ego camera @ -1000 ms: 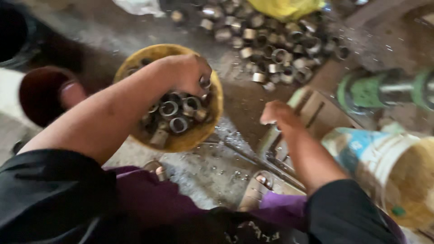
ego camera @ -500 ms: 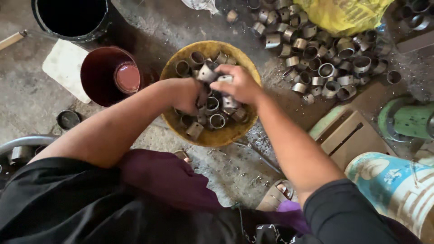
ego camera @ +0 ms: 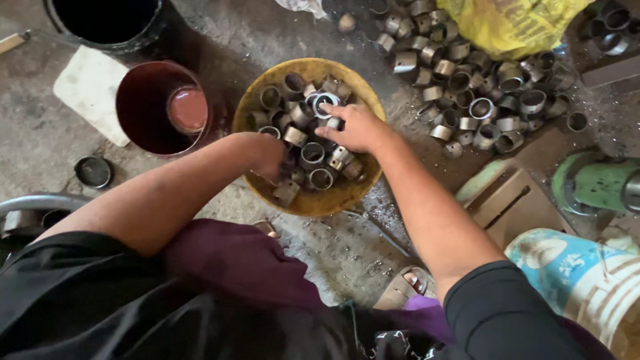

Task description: The person sorts small metal cylindrical parts from a large pile on the floor into a yellow bowl. They pick up the parts by hand, inspect them, and place them into the bowl, occasionally moving the bowl or other containers to continue the task.

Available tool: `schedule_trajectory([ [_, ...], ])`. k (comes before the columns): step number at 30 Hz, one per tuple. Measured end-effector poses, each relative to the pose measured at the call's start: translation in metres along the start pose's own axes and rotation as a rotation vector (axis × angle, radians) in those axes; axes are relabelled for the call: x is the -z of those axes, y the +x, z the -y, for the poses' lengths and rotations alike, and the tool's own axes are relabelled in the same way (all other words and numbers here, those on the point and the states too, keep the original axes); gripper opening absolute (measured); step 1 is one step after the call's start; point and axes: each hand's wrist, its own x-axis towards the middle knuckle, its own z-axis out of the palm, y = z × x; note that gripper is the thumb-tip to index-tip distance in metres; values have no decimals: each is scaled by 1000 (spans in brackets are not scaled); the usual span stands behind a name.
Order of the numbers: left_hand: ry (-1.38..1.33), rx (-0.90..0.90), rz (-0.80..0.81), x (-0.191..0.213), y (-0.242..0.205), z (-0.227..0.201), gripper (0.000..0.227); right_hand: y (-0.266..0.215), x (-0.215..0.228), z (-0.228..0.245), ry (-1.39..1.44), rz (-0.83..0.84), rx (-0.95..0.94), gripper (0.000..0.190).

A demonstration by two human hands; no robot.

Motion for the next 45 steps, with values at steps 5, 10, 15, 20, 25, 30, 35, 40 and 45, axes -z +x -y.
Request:
schedule_trajectory([
  [5,57,42,-57,36,-15,-17,47,-15,-7,-34,274,-133,-103,45],
  [10,187,151,-70,84,-20,-45,42,-54,6,-110,327,-364,-266,37],
  [15,238,62,-290,124,9,-84,43,-126,16,-196,-42,-673,-672,34],
  [20,295,-69,-234,141,96,-135,46,-171,27,-222,-408,-546,-563,68],
  [25,229,-108,-578,131,175,-206,73,-171,49,-214,-532,-105,-607,96],
  [30,81,98,-536,130,233,-251,78,-176,30,-250,-419,-139,-622,71],
  [35,-63,173,-758,98,321,-243,54,-187,2,-265,-444,-281,-579,56],
  [40,-423,71,-792,87,314,-236,36,-194,2,-291,-183,-381,-702,36],
  [45,-220,-65,-635,117,247,-218,42,-216,31,-343,845,-445,-679,26],
])
